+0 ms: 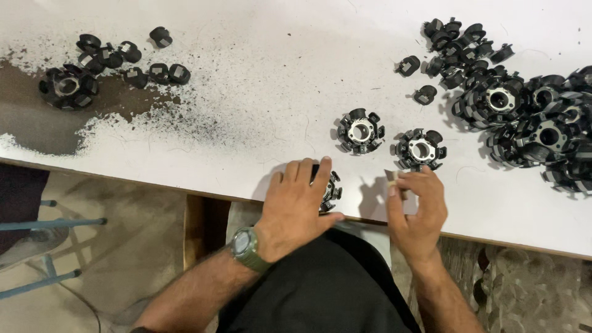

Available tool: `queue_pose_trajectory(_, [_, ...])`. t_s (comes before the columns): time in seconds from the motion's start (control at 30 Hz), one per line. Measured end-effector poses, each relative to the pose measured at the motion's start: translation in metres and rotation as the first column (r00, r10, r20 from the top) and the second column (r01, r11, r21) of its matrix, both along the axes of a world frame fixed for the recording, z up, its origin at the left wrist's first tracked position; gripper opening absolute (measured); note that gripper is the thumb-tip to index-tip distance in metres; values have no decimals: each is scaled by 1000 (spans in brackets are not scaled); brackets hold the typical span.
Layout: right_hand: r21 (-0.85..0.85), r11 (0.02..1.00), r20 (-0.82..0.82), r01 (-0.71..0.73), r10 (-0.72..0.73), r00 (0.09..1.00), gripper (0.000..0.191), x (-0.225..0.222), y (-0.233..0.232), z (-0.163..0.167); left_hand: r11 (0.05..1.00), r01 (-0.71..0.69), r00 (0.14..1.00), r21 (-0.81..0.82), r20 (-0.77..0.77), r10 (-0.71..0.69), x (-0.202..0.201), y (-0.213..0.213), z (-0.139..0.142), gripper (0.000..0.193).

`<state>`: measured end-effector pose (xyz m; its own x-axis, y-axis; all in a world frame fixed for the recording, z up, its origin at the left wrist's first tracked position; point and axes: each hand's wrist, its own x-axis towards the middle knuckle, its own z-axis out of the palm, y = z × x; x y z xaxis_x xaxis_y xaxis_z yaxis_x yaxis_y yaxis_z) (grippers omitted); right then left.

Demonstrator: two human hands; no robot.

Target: The person uses a small sanding block to deburr and smooth the edges of black metal parts on a white table. They handle each part individually, rotating it to sand different sides, then place finished pieces aside. The person also clears debris from the table surface during the process.

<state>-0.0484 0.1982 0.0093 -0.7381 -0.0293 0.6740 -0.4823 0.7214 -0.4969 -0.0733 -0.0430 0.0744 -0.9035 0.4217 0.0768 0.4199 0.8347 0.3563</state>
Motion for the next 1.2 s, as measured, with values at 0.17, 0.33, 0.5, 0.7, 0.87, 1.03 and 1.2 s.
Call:
queue_pose_trajectory(0.17, [-54, 991, 121, 123, -115, 986, 13, 18, 30, 1, 985, 99, 991, 142, -103, -85, -35, 20, -3, 89])
queue_pose_trajectory(0.33, [-215, 961, 108, 173, -153, 982, 12, 23, 35, -20, 987, 133, 961, 92, -255, -106, -94, 60, -6, 90])
queue_pose_trajectory(0.5, [-482, 869, 11, 116, -127, 992, 23, 33, 57, -41, 944, 144, 979, 298, -178, -94, -110, 67, -9, 86])
queue_pose_trajectory(0.7, [-572, 777, 102, 265, -253, 962, 26, 44, 68, -43, 931, 266, 963, 252, -109, -246, -93, 103, 11, 86])
queue_pose_trajectory(0.87, [-573, 792, 53, 213, -223, 973, 26, 41, 66, -44, 924, 282, 957, 257, -144, -252, -64, 89, 3, 83])
queue_pose_trajectory(1.03, [-565, 809, -2, 161, -197, 980, 24, 38, 63, -47, 961, 220, 975, 168, -53, -214, -65, 81, -17, 90])
queue_pose_trajectory(1.2, [-618, 758, 49, 211, -231, 972, 24, 39, 67, -43, 951, 200, 976, 235, -131, -173, -72, 89, -10, 87])
